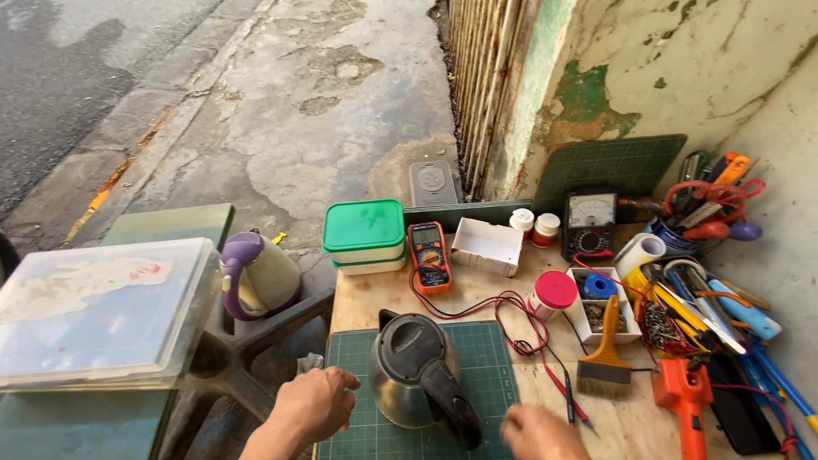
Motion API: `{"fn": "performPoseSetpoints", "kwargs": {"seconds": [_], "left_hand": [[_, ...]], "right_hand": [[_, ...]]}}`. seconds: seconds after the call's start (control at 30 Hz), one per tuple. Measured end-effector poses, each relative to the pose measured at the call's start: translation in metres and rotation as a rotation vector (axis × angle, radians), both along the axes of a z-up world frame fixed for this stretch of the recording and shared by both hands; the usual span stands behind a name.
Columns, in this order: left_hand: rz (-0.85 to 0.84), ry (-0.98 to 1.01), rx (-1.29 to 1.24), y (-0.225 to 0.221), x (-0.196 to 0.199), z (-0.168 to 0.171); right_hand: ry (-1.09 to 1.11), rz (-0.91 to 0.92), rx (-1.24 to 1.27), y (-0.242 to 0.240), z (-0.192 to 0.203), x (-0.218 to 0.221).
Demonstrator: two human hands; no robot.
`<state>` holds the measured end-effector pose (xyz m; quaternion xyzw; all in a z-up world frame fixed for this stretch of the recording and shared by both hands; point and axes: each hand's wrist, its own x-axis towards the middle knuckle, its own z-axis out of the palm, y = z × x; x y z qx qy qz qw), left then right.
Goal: Cleaning an electric kettle with a cloth and testing its electrical components with a multimeter on a repair bench.
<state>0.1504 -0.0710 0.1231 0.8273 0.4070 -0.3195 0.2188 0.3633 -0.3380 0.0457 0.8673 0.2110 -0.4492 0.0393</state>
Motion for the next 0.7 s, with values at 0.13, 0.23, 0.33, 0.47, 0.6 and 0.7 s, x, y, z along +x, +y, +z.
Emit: {"fn": "performPoseSetpoints", "kwargs": {"seconds": [0.13, 0.23, 0.33, 0.47, 0.6, 0.7], "left_hand": [[-0.035, 0.027, 0.072, -0.006, 0.008, 0.014], [0.029, -0.039, 0.134, -0.006, 0.02, 0.023], [0.069, -0.152, 0.26, -0.015, 0.029, 0.038], [0.116, -0.282, 0.26, -0.03, 0.046, 0.065], [0.029, -0.438, 0.274, -0.049, 0.06, 0.078], [-0.113, -0.472, 0.088, -0.075, 0.079, 0.066]], "right_hand": [[-0.309, -0.4, 0.127, -0.035, -0.073, 0.05], [-0.475, -0.434, 0.092, -0.051, -0.109, 0.076], [-0.44, -0.422, -0.002, -0.054, -0.138, 0.083], [-0.222, -0.491, 0.057, -0.047, -0.119, 0.083], [0.083, -0.825, 0.502, -0.031, 0.031, 0.044], [0.392, -1.09, 0.829, -0.03, 0.12, 0.04]]}}
